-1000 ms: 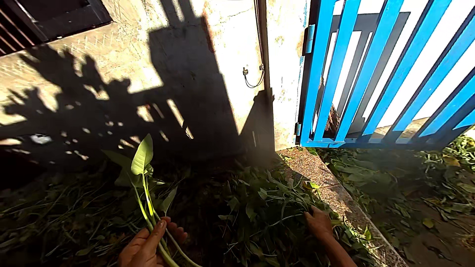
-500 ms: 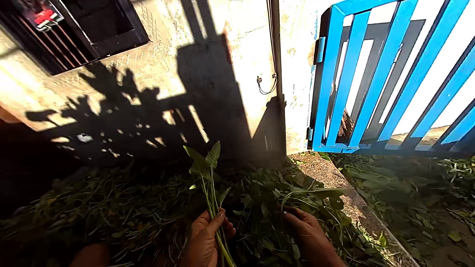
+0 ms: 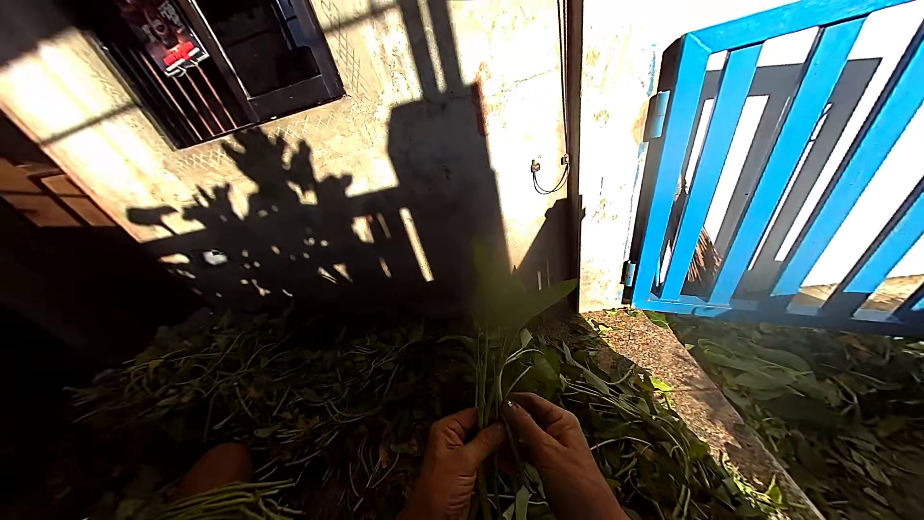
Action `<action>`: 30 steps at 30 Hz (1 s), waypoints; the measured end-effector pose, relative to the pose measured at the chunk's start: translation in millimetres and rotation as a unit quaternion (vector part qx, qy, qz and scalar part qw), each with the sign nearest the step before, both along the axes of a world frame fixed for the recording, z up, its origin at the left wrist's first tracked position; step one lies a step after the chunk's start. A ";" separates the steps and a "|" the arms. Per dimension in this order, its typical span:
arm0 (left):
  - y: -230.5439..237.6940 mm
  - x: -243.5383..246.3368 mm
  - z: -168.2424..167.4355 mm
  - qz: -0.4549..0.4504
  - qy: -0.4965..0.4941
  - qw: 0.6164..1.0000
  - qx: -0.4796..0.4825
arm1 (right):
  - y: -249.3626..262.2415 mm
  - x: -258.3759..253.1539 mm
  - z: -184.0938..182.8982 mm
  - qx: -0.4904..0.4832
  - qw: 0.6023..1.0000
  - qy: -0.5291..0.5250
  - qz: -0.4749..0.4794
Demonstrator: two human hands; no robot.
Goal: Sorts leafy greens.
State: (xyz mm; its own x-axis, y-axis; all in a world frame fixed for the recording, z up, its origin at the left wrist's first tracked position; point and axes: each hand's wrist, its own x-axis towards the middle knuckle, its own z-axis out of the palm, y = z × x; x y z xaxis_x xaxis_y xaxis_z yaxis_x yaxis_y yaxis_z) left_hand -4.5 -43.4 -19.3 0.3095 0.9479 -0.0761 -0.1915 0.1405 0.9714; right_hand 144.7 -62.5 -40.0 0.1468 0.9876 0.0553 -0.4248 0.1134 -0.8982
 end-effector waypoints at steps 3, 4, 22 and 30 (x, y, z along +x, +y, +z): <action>0.5 -4.3 2.2 -0.005 0.009 1.000 -0.004 | 4.6 -7.9 -6.4 0.030 0.999 -0.035 -0.019; 1.0 -4.7 1.6 0.005 0.018 1.000 0.001 | 5.1 -9.7 -9.5 0.038 0.997 -0.065 -0.032; 15.5 -14.3 19.8 0.101 -0.003 0.994 -0.046 | -51.1 12.9 -78.9 0.141 0.869 -0.463 -0.100; 14.4 -10.9 25.4 0.179 -0.030 0.982 -0.047 | -20.7 1.5 -67.5 0.220 0.823 -0.522 -0.035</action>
State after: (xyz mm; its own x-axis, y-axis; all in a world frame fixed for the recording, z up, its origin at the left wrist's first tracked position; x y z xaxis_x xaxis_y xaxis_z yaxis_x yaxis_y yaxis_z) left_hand -15.4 -29.0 6.2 -0.0353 0.9865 -0.1600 -0.3005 0.1422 0.9431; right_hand 146.3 -83.2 -107.5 -0.1512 0.8290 0.5384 0.5742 0.5170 -0.6348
